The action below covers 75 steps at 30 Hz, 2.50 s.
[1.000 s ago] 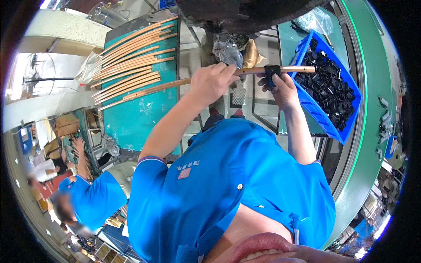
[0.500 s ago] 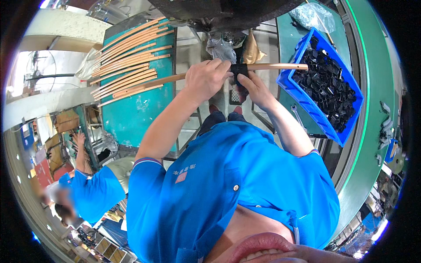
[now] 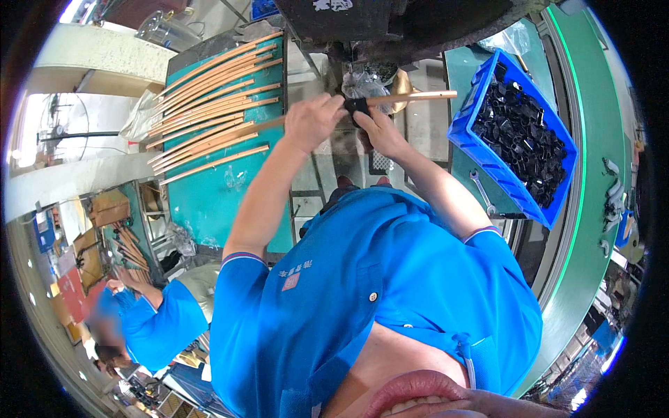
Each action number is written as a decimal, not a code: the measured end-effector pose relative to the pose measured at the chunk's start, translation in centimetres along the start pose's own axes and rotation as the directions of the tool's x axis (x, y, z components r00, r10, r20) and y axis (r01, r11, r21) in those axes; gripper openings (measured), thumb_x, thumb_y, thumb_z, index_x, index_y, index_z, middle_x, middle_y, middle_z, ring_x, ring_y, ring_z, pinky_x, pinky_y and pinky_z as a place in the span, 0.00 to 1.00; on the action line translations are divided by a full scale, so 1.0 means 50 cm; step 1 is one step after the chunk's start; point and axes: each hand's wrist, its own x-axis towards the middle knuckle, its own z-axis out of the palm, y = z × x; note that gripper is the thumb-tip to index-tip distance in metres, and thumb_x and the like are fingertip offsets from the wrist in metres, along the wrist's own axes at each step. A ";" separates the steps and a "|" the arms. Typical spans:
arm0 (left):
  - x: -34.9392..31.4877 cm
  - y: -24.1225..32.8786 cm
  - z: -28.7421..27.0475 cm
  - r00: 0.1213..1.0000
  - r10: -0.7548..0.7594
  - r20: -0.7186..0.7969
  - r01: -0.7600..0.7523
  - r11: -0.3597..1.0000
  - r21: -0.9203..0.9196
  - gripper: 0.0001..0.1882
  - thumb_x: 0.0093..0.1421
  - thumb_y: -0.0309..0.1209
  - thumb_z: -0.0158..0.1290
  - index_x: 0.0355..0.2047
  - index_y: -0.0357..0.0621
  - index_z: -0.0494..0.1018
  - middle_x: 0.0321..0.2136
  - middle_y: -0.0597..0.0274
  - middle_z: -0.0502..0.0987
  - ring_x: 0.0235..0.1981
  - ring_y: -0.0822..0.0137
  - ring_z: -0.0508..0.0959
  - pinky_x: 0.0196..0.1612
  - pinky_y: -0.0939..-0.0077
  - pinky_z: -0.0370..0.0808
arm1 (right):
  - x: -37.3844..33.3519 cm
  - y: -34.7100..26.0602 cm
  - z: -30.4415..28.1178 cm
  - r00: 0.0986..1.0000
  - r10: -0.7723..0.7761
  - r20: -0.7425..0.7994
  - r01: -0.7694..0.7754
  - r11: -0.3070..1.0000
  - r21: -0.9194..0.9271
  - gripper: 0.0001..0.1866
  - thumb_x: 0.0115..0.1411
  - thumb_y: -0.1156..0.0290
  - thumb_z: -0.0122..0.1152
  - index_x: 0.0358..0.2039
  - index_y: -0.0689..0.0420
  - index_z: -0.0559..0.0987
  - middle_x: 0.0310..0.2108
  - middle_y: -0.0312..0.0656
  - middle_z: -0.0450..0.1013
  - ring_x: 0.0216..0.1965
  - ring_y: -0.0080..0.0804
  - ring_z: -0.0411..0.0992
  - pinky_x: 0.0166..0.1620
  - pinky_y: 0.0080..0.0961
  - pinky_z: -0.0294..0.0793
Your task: The person repeatedly picks up wooden sticks and black plastic components, inserts the sticks into the components, and places the assembled units on a green workbench. The process is repeated continuously with multiple sticks and components.
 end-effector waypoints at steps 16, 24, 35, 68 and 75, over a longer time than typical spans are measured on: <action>0.134 -0.082 -0.052 0.979 0.005 0.202 -0.008 1.000 0.015 0.16 0.65 0.46 0.49 0.42 0.52 0.78 0.35 0.60 0.79 0.37 0.53 0.80 0.37 0.59 0.77 | 0.101 -0.088 0.002 0.977 0.069 -0.199 -0.044 0.991 0.127 0.23 0.65 0.54 0.51 0.31 0.65 0.75 0.21 0.39 0.72 0.21 0.29 0.70 0.25 0.27 0.68; 0.142 -0.109 -0.042 0.984 0.060 0.165 -0.036 0.989 -0.144 0.14 0.60 0.43 0.56 0.42 0.52 0.79 0.32 0.58 0.79 0.35 0.51 0.79 0.38 0.57 0.75 | 0.067 -0.110 -0.052 0.988 0.097 0.118 -0.120 0.970 0.211 0.18 0.63 0.53 0.59 0.35 0.58 0.76 0.22 0.32 0.68 0.21 0.21 0.67 0.24 0.23 0.65; 0.139 -0.146 -0.063 0.948 -0.032 0.318 0.027 0.999 0.021 0.18 0.57 0.46 0.58 0.37 0.43 0.79 0.35 0.53 0.81 0.40 0.51 0.80 0.42 0.58 0.76 | 0.258 0.069 -0.181 0.871 -0.302 -0.387 -0.219 0.467 -0.857 0.18 0.59 0.55 0.57 0.45 0.52 0.80 0.43 0.49 0.77 0.48 0.49 0.74 0.50 0.42 0.73; -0.706 -0.368 0.106 0.792 -0.592 0.150 0.553 0.799 0.237 0.16 0.53 0.27 0.53 0.43 0.52 0.78 0.44 0.63 0.75 0.50 0.59 0.73 0.52 0.62 0.71 | 0.431 0.307 -0.293 0.827 -0.558 0.058 0.141 0.106 -0.984 0.11 0.59 0.67 0.53 0.39 0.56 0.78 0.37 0.55 0.77 0.42 0.56 0.75 0.43 0.48 0.75; -0.602 -0.532 0.141 0.750 -0.660 -0.039 0.631 0.696 0.342 0.13 0.56 0.29 0.47 0.40 0.46 0.76 0.45 0.56 0.75 0.51 0.55 0.73 0.52 0.58 0.70 | 0.415 0.310 -0.376 0.769 -0.596 -0.233 0.150 0.522 -0.839 0.25 0.62 0.50 0.57 0.50 0.57 0.76 0.42 0.48 0.78 0.40 0.46 0.77 0.37 0.42 0.78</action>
